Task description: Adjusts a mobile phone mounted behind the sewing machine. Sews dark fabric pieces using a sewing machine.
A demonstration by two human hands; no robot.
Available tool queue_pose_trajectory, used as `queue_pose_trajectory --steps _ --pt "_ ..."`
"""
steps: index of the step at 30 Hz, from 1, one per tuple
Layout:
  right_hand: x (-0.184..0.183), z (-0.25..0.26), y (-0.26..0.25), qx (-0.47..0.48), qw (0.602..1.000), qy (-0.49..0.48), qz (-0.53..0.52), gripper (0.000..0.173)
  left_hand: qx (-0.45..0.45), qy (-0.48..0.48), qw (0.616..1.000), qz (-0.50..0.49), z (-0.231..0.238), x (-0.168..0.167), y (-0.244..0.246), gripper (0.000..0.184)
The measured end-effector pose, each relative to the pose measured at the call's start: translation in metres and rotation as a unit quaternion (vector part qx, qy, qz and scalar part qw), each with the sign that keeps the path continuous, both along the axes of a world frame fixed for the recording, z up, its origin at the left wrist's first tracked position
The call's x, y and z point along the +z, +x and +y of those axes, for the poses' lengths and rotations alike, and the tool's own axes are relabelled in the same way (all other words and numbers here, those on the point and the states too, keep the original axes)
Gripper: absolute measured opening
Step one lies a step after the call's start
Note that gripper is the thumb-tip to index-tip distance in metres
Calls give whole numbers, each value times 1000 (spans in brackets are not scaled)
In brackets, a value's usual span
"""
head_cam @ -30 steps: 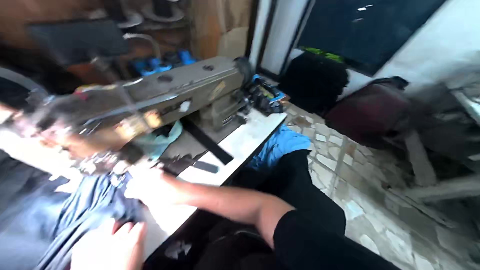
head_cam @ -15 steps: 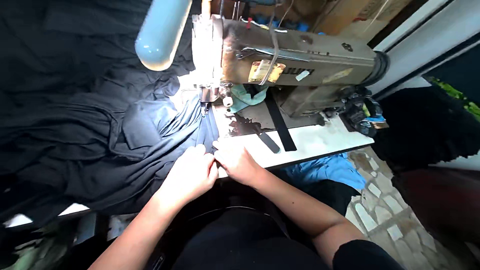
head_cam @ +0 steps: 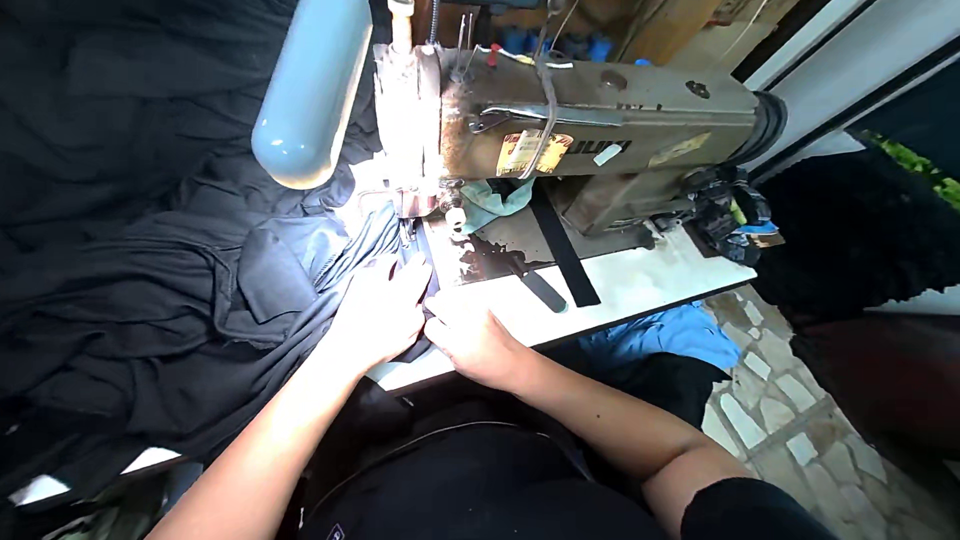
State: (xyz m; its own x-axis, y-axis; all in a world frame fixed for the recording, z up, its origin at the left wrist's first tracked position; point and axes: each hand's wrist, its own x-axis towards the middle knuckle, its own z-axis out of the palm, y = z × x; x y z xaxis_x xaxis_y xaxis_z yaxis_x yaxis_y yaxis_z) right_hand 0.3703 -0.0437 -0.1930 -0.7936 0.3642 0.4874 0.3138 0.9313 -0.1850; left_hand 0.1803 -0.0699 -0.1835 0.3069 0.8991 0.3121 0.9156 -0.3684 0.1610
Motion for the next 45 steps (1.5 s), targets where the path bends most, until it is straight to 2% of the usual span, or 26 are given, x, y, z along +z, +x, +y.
queue_pose_trajectory --steps 7,13,27,31,34,40,45 --pt "2 -1 3 -11 1000 -22 -19 19 20 -57 998 -5 -3 -3 -1 56" --pt "4 -3 1 -25 999 -12 -32 17 -19 56 997 -49 0 -15 -6 45" --pt "4 9 -9 -47 998 13 -44 13 -9 47 999 -19 15 -8 -13 41" --pt "1 16 -13 -50 998 7 -22 13 -6 34 999 -40 -3 0 2 33" --pt "1 22 -15 -51 998 -9 -44 23 10 41 996 -82 -16 -6 8 36" --pt "8 32 -18 -71 988 -30 -134 28 10 33 997 -64 -3 -10 2 35" --pt "10 39 -21 -76 989 -45 -121 31 43 10 997 -61 6 -7 2 32"
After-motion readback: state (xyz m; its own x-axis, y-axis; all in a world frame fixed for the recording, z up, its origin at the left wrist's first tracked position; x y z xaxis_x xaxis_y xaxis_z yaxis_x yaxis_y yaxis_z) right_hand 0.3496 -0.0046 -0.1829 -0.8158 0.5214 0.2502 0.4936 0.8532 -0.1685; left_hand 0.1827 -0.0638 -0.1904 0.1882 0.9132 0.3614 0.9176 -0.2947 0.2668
